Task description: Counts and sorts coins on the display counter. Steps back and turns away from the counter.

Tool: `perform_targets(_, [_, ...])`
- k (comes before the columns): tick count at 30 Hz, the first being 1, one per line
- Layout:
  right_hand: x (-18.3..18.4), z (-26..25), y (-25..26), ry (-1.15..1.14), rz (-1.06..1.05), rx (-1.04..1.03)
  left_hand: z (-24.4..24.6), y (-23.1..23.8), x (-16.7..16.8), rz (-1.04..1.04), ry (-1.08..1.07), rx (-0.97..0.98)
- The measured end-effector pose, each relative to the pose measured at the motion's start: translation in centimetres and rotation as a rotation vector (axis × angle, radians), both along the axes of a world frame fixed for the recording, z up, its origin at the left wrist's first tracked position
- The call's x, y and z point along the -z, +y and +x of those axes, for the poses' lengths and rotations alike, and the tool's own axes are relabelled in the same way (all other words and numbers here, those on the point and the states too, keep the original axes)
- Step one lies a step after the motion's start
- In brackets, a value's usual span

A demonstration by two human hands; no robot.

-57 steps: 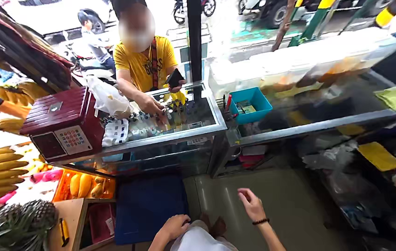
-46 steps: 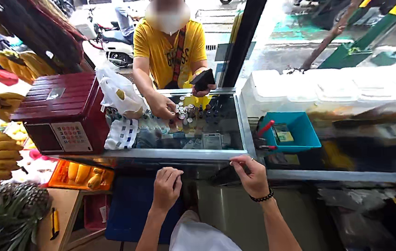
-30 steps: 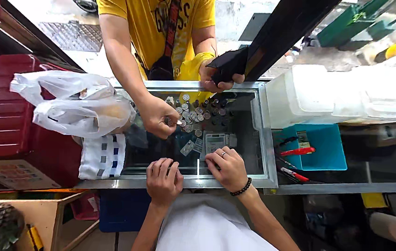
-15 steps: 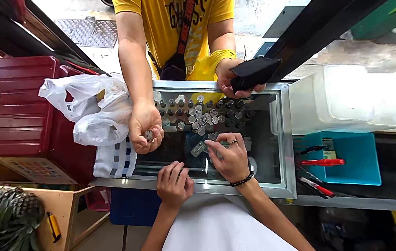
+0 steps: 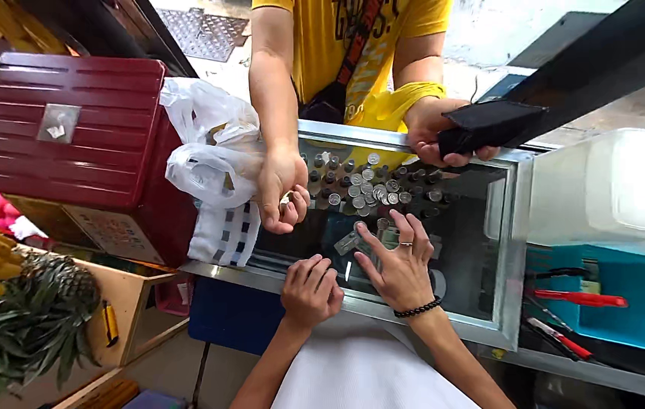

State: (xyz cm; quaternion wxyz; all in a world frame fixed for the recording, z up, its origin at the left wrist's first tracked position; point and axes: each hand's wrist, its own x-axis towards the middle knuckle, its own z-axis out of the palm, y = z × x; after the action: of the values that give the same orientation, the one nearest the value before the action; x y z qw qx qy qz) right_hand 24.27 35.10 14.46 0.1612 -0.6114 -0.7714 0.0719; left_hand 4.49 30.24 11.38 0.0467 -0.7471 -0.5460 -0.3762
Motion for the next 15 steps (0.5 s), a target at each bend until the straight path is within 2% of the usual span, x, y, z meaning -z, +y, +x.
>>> perform_targets(4, [-0.3,0.1,0.5,0.050,0.009,0.026,0.0,0.0,0.2,-0.007,0.011,0.014])
perform_targets(9, [0.0,0.2,2.1,-0.013,-0.013,0.069,0.1,0.0,0.2,-0.005,0.014,-0.003])
perform_targets(13, [0.0,0.3,0.1,-0.030,-0.034,0.045,0.2,0.2,-0.2,-0.039,0.040,-0.021])
perform_targets(15, [-0.1,0.2,-1.0,-0.027,-0.046,0.033,0.3,0.3,-1.0,-0.129,0.039,-0.035])
